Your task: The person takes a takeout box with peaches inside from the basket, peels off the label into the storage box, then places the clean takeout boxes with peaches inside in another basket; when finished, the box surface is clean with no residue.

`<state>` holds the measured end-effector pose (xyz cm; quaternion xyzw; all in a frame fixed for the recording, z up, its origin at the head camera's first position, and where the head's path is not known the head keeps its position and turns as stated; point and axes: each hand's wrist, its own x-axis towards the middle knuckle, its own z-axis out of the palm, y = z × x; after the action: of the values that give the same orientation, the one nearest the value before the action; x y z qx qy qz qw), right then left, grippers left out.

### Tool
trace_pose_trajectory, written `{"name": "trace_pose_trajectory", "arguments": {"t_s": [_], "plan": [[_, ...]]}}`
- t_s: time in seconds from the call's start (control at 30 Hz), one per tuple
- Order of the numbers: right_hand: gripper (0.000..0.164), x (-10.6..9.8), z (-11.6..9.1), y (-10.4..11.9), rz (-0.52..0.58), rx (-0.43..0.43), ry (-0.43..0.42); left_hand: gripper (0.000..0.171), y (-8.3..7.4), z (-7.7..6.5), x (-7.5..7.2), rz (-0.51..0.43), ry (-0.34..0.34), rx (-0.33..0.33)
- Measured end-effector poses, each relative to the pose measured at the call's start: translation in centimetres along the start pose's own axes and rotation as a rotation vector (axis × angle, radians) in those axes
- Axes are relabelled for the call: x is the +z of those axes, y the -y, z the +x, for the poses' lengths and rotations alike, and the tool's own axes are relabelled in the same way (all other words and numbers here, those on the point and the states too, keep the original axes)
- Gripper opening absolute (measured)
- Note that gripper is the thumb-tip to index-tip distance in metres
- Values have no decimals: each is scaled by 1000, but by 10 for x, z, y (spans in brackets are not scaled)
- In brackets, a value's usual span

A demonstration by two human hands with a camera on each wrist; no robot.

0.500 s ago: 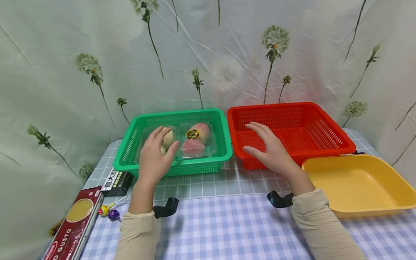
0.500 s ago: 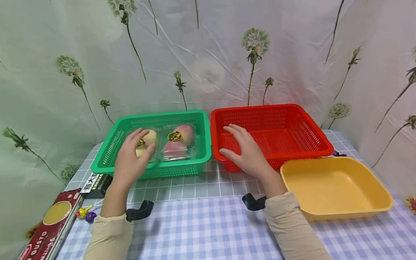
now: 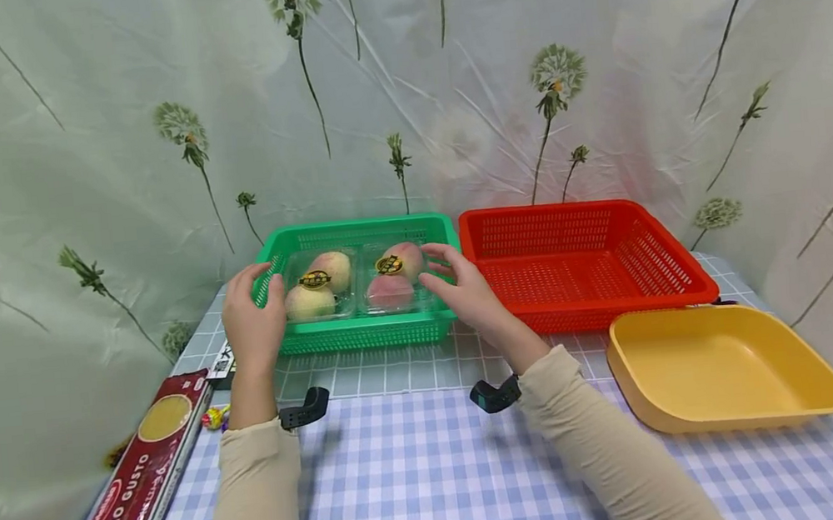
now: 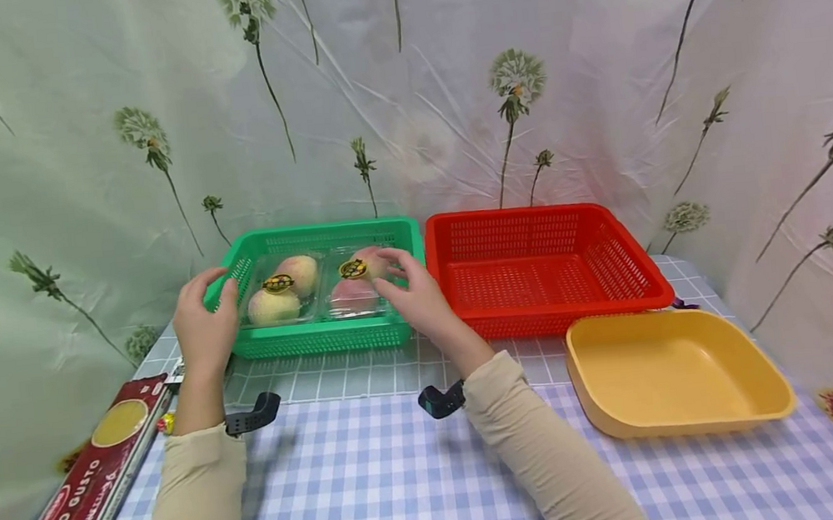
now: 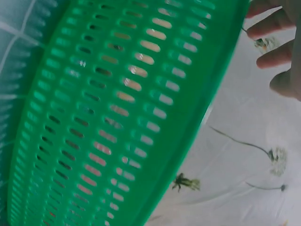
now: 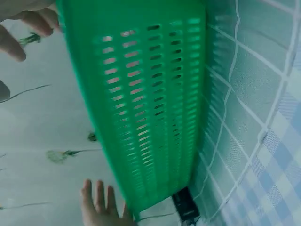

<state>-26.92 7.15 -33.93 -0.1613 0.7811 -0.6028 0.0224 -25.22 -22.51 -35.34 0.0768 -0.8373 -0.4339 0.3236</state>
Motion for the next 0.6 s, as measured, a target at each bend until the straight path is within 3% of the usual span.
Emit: {"name": "trace_pose_trajectory", "arguments": {"t_s": [0.17, 0.37, 0.5, 0.6], "plan": [[60, 11, 22, 2, -72, 106, -6, 35, 10, 1, -1, 34, -52, -64], [66, 22, 43, 0, -190, 159, -8, 38, 21, 1, -1, 78, -14, -121], [71, 29, 52, -2, -252, 192, 6, 35, 29, 1, 0, 33, -56, -148], [75, 33, 56, -1, -247, 216, 17, 33, 35, 0, 3, -51, -129, -175]]}}
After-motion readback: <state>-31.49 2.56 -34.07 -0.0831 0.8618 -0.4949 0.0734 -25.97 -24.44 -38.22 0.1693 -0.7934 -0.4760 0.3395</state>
